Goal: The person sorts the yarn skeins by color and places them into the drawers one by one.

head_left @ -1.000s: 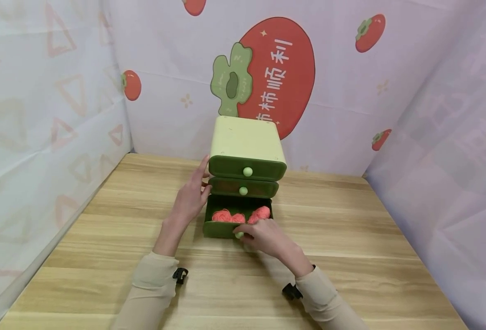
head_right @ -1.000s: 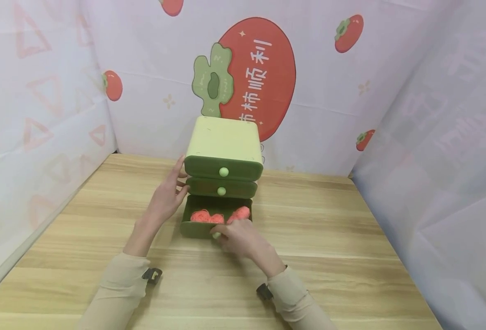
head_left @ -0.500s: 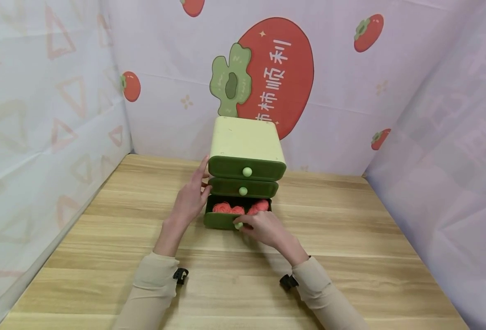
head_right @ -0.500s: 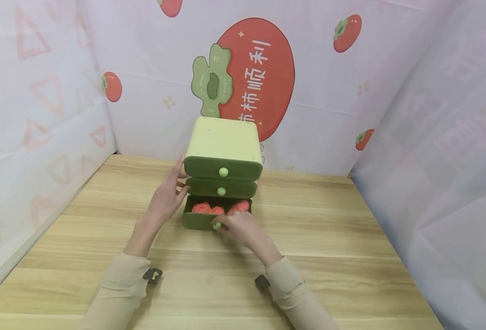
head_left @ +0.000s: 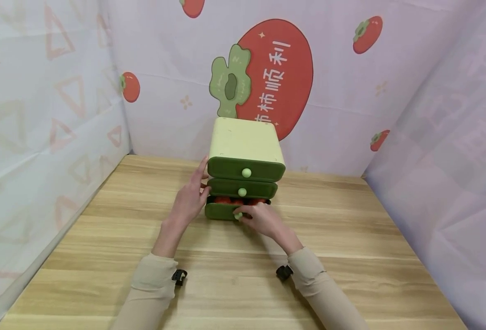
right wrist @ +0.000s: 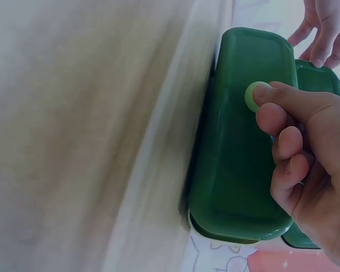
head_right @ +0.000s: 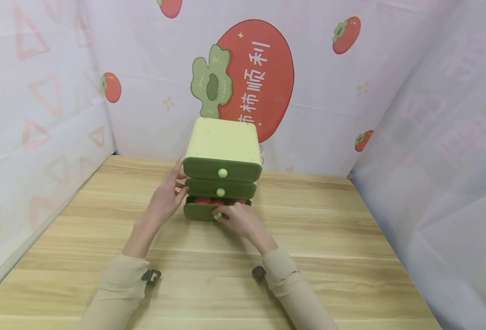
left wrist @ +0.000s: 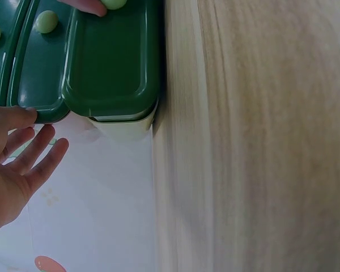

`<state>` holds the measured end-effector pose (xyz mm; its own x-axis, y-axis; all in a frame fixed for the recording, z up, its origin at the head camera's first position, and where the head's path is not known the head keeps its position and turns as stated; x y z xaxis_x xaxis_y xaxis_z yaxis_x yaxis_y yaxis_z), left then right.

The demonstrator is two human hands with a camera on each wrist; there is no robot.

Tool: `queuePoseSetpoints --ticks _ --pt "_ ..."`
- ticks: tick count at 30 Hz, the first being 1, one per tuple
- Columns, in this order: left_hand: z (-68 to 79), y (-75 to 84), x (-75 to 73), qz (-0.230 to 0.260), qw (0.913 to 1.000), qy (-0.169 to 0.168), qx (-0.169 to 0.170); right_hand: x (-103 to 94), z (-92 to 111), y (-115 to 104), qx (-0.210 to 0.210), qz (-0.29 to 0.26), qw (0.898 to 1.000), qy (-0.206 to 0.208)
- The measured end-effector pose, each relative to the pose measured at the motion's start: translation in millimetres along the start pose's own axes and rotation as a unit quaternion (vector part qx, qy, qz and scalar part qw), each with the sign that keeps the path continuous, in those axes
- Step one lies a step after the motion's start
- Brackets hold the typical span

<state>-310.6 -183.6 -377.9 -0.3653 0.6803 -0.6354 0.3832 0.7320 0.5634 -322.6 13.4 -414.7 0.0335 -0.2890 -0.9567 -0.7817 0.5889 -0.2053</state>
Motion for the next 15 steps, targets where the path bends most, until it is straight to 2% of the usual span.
queuePoseSetpoints --ticks 9,15 --pt "0.5 0.7 -2.8 -0.001 1.0000 0.002 0.003 3.0 -14 10 0.025 -0.022 0.999 0.010" --pt "-0.1 0.1 -2.6 0.006 1.0000 -0.001 0.000 7.4 -19 18 0.069 -0.043 0.997 -0.013"
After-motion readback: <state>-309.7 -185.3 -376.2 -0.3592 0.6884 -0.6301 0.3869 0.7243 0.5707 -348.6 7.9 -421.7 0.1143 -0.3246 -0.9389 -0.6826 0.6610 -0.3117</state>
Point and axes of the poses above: each hand's wrist, its own z-axis away from the middle knuckle, its own x-axis out of the palm, y = z × x, the point moved 6 cm from there along -z, towards the middle knuckle
